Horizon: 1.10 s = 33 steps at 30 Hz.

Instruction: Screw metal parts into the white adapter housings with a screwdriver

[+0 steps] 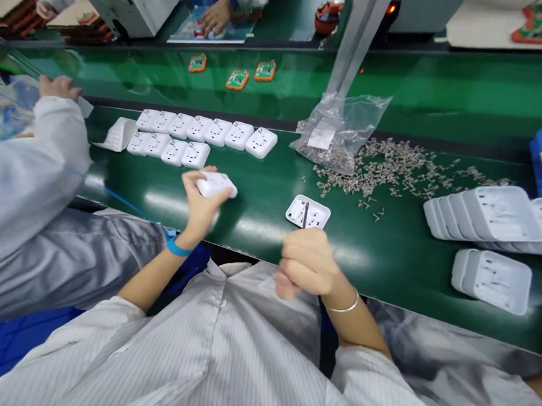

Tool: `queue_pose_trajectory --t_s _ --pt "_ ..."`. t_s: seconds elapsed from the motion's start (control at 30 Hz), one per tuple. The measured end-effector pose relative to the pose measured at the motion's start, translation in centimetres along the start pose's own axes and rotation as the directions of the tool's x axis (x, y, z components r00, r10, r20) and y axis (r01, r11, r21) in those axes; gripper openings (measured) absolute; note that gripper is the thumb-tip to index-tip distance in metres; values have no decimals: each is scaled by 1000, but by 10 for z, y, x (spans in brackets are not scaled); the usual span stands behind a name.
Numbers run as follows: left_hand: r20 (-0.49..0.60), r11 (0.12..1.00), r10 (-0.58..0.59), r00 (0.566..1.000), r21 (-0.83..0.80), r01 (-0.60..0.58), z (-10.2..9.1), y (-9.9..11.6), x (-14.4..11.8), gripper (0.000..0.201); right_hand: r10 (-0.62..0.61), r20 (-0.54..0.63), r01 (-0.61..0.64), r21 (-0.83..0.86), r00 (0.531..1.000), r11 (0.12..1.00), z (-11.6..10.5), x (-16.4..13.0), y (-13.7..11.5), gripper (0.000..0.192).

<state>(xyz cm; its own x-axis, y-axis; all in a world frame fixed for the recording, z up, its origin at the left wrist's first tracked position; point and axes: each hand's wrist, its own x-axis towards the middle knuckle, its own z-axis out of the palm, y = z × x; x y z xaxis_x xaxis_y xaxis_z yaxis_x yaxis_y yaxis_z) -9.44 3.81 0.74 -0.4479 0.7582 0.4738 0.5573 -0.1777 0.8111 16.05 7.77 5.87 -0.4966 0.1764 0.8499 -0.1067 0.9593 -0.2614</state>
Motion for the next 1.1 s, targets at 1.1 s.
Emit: queue_pose_trajectory --t_s 1.1 --pt "806 819 387 448 -77 -568 78 42 11 54 -120 -252 58 -240 960 969 -8 -23 29 27"
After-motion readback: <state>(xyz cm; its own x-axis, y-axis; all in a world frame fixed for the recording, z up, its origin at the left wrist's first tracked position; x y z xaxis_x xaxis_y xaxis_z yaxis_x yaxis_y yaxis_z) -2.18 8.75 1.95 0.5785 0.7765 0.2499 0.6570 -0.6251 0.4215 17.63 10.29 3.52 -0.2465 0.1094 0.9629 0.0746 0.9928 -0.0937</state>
